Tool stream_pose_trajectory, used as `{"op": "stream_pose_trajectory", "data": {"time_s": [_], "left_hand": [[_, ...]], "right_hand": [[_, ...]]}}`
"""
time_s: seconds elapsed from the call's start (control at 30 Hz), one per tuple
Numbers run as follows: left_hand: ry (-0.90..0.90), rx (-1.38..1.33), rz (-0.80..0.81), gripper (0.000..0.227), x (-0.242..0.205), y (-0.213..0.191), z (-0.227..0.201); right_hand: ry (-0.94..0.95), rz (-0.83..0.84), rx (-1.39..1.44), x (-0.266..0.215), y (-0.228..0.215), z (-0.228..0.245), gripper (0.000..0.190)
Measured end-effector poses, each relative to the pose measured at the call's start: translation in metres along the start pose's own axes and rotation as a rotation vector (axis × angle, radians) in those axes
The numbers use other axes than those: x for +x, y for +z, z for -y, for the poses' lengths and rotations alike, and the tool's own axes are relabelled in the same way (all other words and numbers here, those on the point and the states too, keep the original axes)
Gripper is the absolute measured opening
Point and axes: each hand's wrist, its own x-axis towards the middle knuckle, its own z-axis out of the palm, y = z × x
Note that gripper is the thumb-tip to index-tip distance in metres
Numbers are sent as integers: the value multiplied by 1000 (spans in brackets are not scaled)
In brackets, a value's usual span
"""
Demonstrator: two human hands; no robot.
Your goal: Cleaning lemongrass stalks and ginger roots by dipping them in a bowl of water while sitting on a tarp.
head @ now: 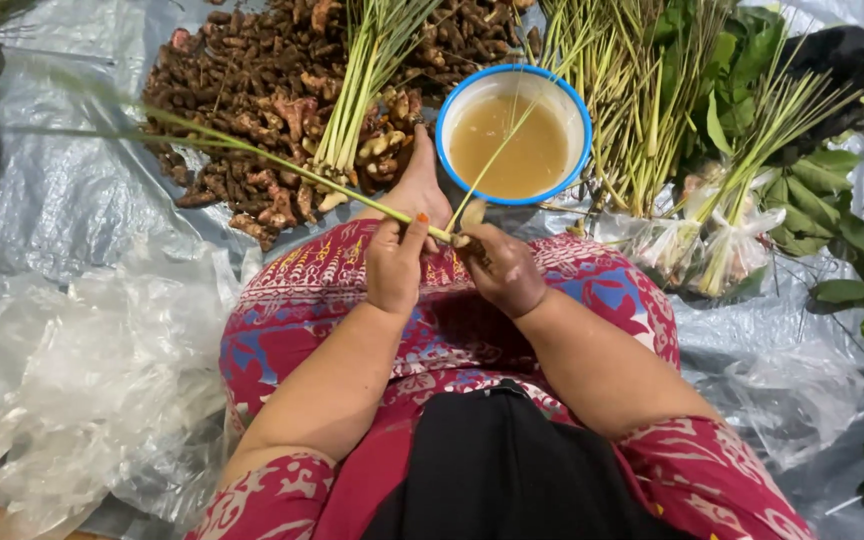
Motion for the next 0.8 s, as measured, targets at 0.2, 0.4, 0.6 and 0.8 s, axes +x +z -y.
{"op": "stream_pose_trajectory", "data": {"time_s": [0.2,0.4,0.6,0.8], "left_hand": [[-7,-164,171,24,6,-5,12],[-193,265,475,23,7,-1,10],[-241,582,777,44,5,3,47],[-173,778,993,42,8,-13,-18]], "right_hand": [[617,-80,608,10,-16,-4,22],[816,-247,790,38,-33,73,55],[779,-180,1280,2,14,-14,47],[965,-432,1374,37,-25,48,26]]}}
